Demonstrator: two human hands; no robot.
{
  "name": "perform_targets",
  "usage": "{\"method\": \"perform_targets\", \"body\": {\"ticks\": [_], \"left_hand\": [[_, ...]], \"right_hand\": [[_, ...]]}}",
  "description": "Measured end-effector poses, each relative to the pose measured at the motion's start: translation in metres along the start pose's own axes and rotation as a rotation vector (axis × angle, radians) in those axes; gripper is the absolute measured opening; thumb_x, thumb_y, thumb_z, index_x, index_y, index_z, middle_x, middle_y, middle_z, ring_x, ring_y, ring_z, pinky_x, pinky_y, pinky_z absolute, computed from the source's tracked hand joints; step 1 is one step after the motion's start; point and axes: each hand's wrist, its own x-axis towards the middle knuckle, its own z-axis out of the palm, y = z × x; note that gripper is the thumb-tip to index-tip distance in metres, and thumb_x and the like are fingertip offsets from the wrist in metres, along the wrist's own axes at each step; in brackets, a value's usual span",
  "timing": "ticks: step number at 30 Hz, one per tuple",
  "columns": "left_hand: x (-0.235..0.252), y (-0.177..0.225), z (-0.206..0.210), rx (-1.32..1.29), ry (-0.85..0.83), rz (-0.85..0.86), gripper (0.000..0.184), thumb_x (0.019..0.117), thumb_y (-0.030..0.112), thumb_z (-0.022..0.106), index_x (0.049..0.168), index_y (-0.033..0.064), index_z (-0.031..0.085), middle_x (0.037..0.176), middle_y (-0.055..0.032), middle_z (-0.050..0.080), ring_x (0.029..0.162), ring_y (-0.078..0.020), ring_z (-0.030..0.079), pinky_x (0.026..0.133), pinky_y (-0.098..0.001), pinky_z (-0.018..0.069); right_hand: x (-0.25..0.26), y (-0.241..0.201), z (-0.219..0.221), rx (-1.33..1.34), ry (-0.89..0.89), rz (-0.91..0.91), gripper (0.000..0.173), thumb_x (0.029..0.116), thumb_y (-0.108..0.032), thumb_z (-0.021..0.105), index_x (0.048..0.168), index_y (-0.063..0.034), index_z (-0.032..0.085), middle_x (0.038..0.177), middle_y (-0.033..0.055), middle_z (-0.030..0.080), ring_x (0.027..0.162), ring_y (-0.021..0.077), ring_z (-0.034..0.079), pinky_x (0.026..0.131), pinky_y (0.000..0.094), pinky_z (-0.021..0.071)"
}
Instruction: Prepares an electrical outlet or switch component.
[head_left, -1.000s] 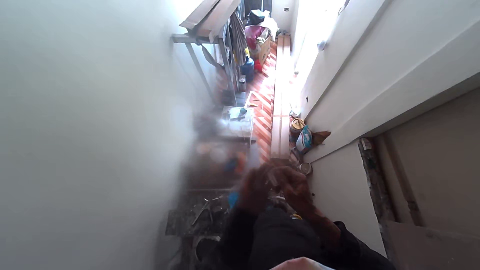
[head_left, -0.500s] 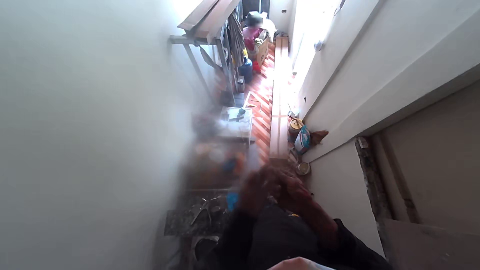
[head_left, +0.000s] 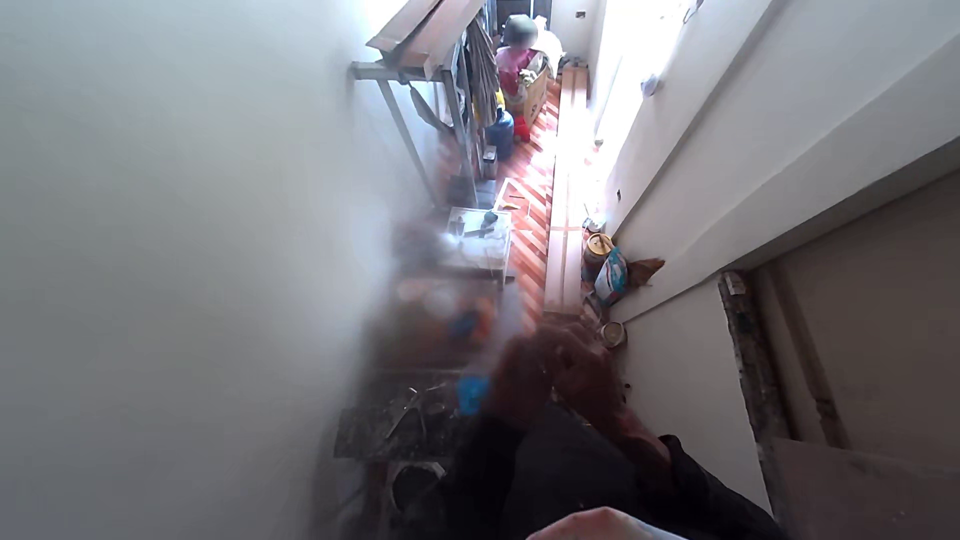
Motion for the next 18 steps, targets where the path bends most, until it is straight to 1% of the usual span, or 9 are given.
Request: {"method": "perform_targets", "body": {"ticks": [2,4,5,7,9,11,13,15,18], "left_hand": [[0.000,-0.003,-0.001,-0.026,-0.001,-0.010,0.023,0.1013,0.023,0.054,0.102,0.0064,0.070,0.102,-0.0126,0.073,0.095,-0.0214,0.071,0.086,-0.0388,0.0596],[-0.001,-0.005,0.001,-0.033,0.066,-0.005,0.027,0.1054,0.023,0.046,0.101,0.0067,0.067,0.098,-0.0127,0.073,0.093,-0.0226,0.072,0.086,-0.0407,0.0598],[-0.001,-0.005,0.002,-0.034,0.118,0.005,0.029,0.1073,0.023,0.041,0.102,0.0067,0.064,0.097,-0.0131,0.072,0.093,-0.0236,0.071,0.085,-0.0417,0.0600],[0.000,-0.005,0.003,-0.001,0.192,0.037,0.030,0.1108,0.022,0.034,0.108,0.0053,0.058,0.100,-0.0142,0.070,0.094,-0.0252,0.071,0.085,-0.0424,0.0606],[0.000,-0.007,0.005,0.092,0.239,0.059,0.034,0.1120,0.023,0.031,0.109,0.0061,0.061,0.098,-0.0102,0.071,0.092,-0.0199,0.071,0.083,-0.0372,0.0604],[0.000,-0.008,0.007,0.169,0.278,0.083,0.032,0.1120,0.020,0.032,0.111,0.0049,0.061,0.099,-0.0101,0.072,0.091,-0.0188,0.071,0.082,-0.0356,0.0605],[-0.002,-0.007,0.012,0.228,0.291,0.085,0.032,0.1124,0.019,0.028,0.125,0.0032,0.054,0.105,-0.0111,0.071,0.093,-0.0194,0.071,0.082,-0.0358,0.0606],[-0.003,-0.005,0.014,0.263,0.296,0.085,0.033,0.1121,0.015,0.026,0.137,0.0032,0.046,0.111,-0.0129,0.069,0.093,-0.0215,0.072,0.080,-0.0374,0.0612],[-0.003,-0.001,0.009,0.276,0.269,0.117,0.038,0.1072,0.001,0.027,0.142,0.0020,0.043,0.116,-0.0177,0.070,0.096,-0.0278,0.073,0.080,-0.0429,0.0617]], "right_hand": [[-0.002,-0.002,0.000,-0.094,0.029,-0.038,0.026,0.0983,-0.024,0.065,0.116,-0.0106,0.077,0.105,0.0121,0.071,0.086,0.0167,0.069,0.070,0.0293,0.0591],[-0.002,-0.004,-0.004,-0.099,0.068,-0.057,0.023,0.0993,-0.023,0.063,0.112,-0.0117,0.078,0.105,0.0113,0.071,0.086,0.0165,0.070,0.068,0.0311,0.0596],[-0.002,-0.006,-0.007,-0.050,0.076,-0.064,0.024,0.1001,-0.024,0.061,0.111,-0.0105,0.077,0.103,0.0096,0.071,0.084,0.0130,0.069,0.068,0.0278,0.0587],[-0.001,-0.010,-0.011,0.127,0.018,-0.035,0.029,0.0986,-0.028,0.065,0.112,-0.0047,0.076,0.097,0.0075,0.071,0.072,0.0048,0.062,0.061,0.0198,0.0524],[-0.003,-0.012,-0.010,0.208,-0.081,0.040,0.036,0.0964,-0.032,0.069,0.117,-0.0023,0.074,0.101,0.0084,0.073,0.072,0.0044,0.063,0.064,0.0202,0.0543],[-0.005,-0.010,-0.005,0.223,-0.054,0.067,0.026,0.0964,-0.021,0.067,0.112,-0.0015,0.074,0.100,0.0080,0.075,0.074,0.0046,0.066,0.068,0.0199,0.0562],[-0.003,-0.008,-0.006,0.309,-0.014,0.107,0.018,0.0975,-0.012,0.064,0.105,0.0006,0.073,0.093,0.0051,0.074,0.075,0.0026,0.068,0.069,0.0189,0.0578],[-0.002,-0.005,-0.011,0.429,-0.014,0.190,0.015,0.0987,-0.008,0.060,0.104,0.0022,0.071,0.086,0.0033,0.073,0.069,0.0048,0.068,0.063,0.0227,0.0595],[-0.001,-0.004,-0.017,0.595,-0.024,0.279,0.015,0.1006,-0.005,0.057,0.103,0.0044,0.068,0.082,0.0041,0.073,0.064,0.0102,0.070,0.060,0.0275,0.0622]]}}
